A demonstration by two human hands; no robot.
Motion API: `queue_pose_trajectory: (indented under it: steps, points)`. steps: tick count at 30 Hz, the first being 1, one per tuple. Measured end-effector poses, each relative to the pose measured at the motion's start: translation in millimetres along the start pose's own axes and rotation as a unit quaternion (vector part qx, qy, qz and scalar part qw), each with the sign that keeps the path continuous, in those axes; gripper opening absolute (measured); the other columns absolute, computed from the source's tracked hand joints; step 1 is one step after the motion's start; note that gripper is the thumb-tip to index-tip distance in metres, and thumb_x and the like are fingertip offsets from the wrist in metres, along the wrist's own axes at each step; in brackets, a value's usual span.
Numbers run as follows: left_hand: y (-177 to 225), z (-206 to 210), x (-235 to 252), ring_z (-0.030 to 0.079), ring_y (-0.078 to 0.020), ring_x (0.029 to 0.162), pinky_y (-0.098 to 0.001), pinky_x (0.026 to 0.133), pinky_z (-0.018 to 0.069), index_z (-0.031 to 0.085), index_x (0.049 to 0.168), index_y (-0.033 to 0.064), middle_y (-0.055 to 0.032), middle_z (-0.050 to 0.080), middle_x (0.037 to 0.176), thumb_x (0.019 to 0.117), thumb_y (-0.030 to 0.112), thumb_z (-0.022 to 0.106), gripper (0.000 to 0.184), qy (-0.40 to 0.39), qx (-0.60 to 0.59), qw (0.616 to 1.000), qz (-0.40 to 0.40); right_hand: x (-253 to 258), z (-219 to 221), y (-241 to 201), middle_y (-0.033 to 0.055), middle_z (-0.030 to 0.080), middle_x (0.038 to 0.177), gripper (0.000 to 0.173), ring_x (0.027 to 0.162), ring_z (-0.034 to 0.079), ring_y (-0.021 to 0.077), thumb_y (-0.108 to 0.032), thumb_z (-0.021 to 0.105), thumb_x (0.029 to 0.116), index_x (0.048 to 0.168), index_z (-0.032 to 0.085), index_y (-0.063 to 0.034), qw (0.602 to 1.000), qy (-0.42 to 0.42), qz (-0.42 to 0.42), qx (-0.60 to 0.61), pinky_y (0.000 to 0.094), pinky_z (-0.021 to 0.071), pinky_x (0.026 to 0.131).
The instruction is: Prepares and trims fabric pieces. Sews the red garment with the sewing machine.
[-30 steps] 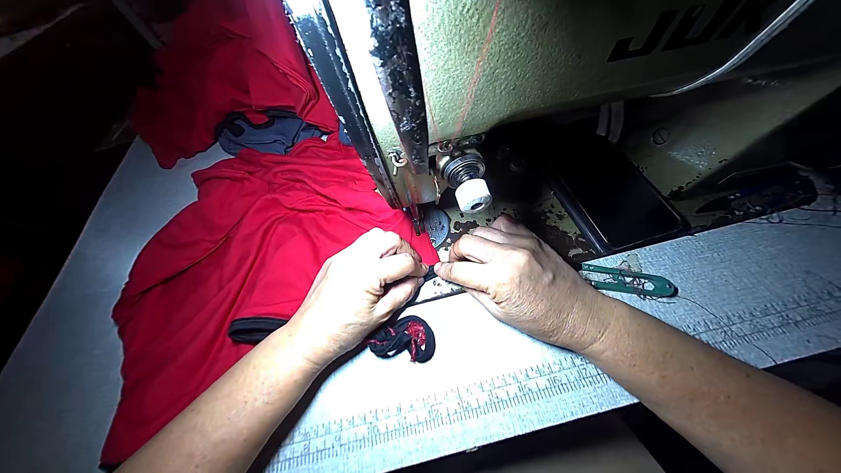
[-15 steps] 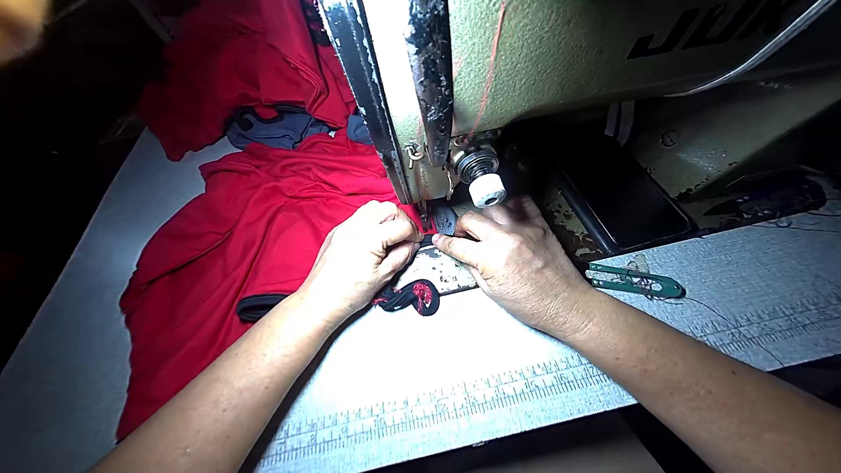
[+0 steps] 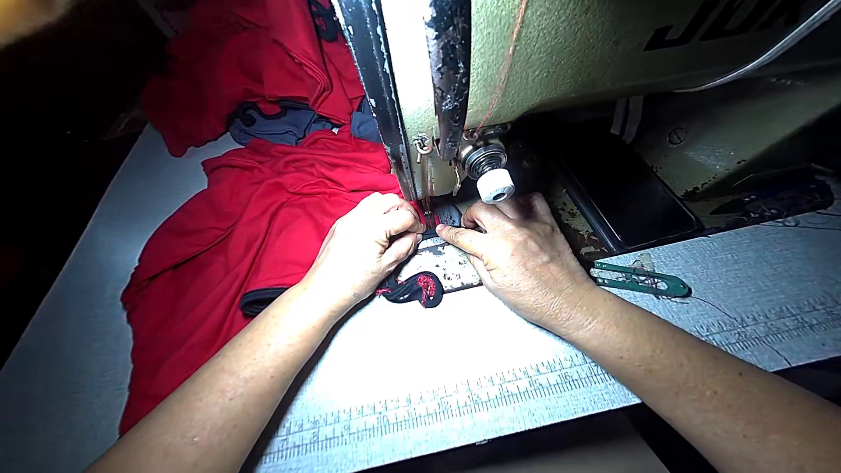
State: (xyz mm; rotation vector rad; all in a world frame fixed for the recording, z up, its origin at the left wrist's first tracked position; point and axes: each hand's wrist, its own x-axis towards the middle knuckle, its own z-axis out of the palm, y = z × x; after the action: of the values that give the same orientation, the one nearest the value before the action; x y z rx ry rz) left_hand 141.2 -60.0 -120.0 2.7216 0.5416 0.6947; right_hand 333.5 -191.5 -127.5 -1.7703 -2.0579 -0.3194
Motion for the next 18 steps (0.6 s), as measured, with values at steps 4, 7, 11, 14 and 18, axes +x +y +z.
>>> queue_pose_trajectory:
  steps: [4, 7, 11, 14, 18]
  points:
    - [-2.0, 0.7, 2.4, 0.063, -0.0152, 0.103, -0.0313, 0.088, 0.048, 0.077, 0.094, 0.0123, -0.0029, 0.07, 0.102, 0.0964, 0.018, 0.057, 0.021, 0.005, 0.001, 1.0, -0.004, 0.7, -0.3, -0.7, 0.0075, 0.068, 0.107, 0.039, 0.1, 0.062, 0.0287, -0.012, 0.056, 0.0978, 0.127, 0.074, -0.0308, 1.0, -0.015, 0.012, -0.009, 0.0499, 0.0409, 0.085]
    - [-2.8, 0.4, 4.1, 0.063, -0.0155, 0.103, -0.0316, 0.088, 0.0479, 0.077, 0.094, 0.0124, -0.003, 0.07, 0.102, 0.0964, 0.018, 0.058, 0.02, 0.007, 0.003, 1.0, -0.008, 2.2, -0.1, -0.8, 0.0084, 0.068, 0.109, 0.04, 0.102, 0.062, 0.0295, -0.013, 0.055, 0.0982, 0.129, 0.073, -0.0316, 1.0, -0.018, 0.021, -0.008, 0.0511, 0.0413, 0.086]
    - [-3.4, 1.2, 4.4, 0.062, -0.0155, 0.103, -0.0319, 0.088, 0.047, 0.077, 0.094, 0.0121, -0.0032, 0.07, 0.102, 0.0967, 0.019, 0.057, 0.021, 0.005, 0.004, 1.0, -0.009, 1.9, -2.3, -2.3, 0.0095, 0.067, 0.112, 0.042, 0.104, 0.062, 0.0305, -0.013, 0.056, 0.0968, 0.131, 0.072, -0.0307, 0.999, -0.032, 0.031, 0.002, 0.0525, 0.0412, 0.087]
    - [-4.1, 1.5, 6.4, 0.062, -0.0156, 0.102, -0.032, 0.087, 0.047, 0.077, 0.094, 0.0119, -0.003, 0.069, 0.1, 0.0966, 0.019, 0.057, 0.022, 0.01, 0.007, 1.0, -0.009, 3.5, -2.9, -2.9, 0.0096, 0.067, 0.113, 0.041, 0.105, 0.062, 0.0305, -0.016, 0.054, 0.0984, 0.132, 0.072, -0.0302, 0.999, -0.035, 0.036, 0.002, 0.0524, 0.0417, 0.087]
    - [-5.3, 1.9, 6.4, 0.062, -0.0157, 0.102, -0.0319, 0.086, 0.0471, 0.078, 0.094, 0.0121, -0.003, 0.069, 0.101, 0.0963, 0.02, 0.056, 0.023, 0.01, 0.011, 1.0, -0.01, 3.5, -1.7, -3.4, 0.0106, 0.067, 0.116, 0.037, 0.107, 0.061, 0.0313, -0.026, 0.048, 0.1037, 0.133, 0.071, -0.0297, 0.998, -0.036, 0.043, 0.002, 0.0529, 0.0411, 0.088]
